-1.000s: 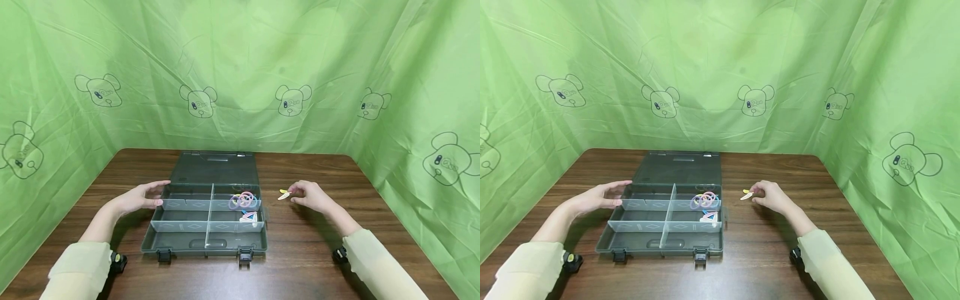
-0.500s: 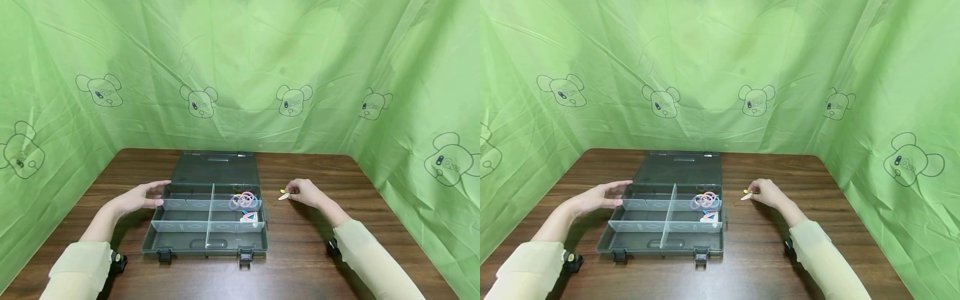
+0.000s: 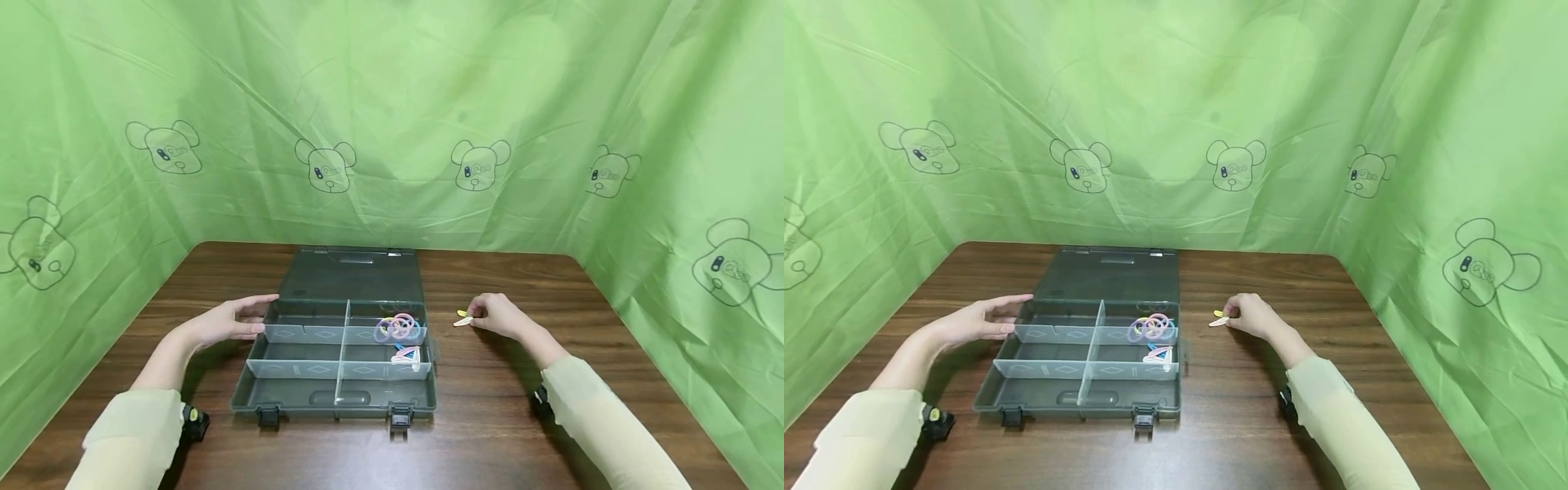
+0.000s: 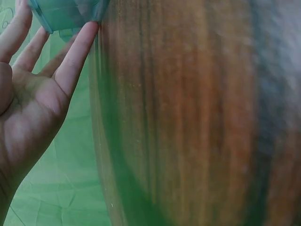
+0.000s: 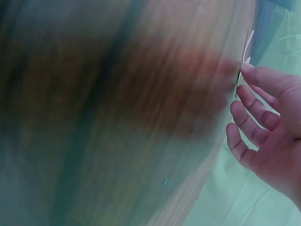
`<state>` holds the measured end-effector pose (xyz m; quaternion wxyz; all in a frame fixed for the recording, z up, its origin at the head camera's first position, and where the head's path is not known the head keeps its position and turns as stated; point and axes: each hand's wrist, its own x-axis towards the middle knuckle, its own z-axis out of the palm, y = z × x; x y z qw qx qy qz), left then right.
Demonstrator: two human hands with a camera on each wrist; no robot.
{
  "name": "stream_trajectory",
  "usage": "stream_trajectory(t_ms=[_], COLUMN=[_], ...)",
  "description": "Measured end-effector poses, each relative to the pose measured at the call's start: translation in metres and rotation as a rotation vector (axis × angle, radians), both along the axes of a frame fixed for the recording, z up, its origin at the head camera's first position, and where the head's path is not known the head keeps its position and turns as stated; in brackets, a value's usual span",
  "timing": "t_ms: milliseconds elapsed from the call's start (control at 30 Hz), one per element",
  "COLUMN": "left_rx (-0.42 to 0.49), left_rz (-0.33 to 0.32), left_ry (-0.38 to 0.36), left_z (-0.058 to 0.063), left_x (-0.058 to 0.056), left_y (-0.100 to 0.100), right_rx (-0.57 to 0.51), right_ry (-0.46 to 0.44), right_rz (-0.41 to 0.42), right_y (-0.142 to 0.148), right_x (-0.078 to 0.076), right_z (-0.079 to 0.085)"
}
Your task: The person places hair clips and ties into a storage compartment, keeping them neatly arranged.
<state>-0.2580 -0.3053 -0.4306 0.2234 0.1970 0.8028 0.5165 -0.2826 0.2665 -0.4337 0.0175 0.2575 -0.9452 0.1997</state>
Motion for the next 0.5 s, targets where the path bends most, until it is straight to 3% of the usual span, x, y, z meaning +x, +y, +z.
stream_trajectory(t_ms=[200, 500], left_rx=[0.017, -0.045], left_rz=[0.029, 0.036], left_ry=[-0.028, 0.082], left_z=[0.001, 0.004], left_x=[-0.003, -0.008], left_y=[-0.001, 0.009], right_rx=[0.000, 0.011], right_ry=[-0.008, -0.037], right_rz=[-0.003, -0.006], right_y=[0.000, 0.000], right_x=[-0.004, -0.002], right_z=[-0.001, 0.001])
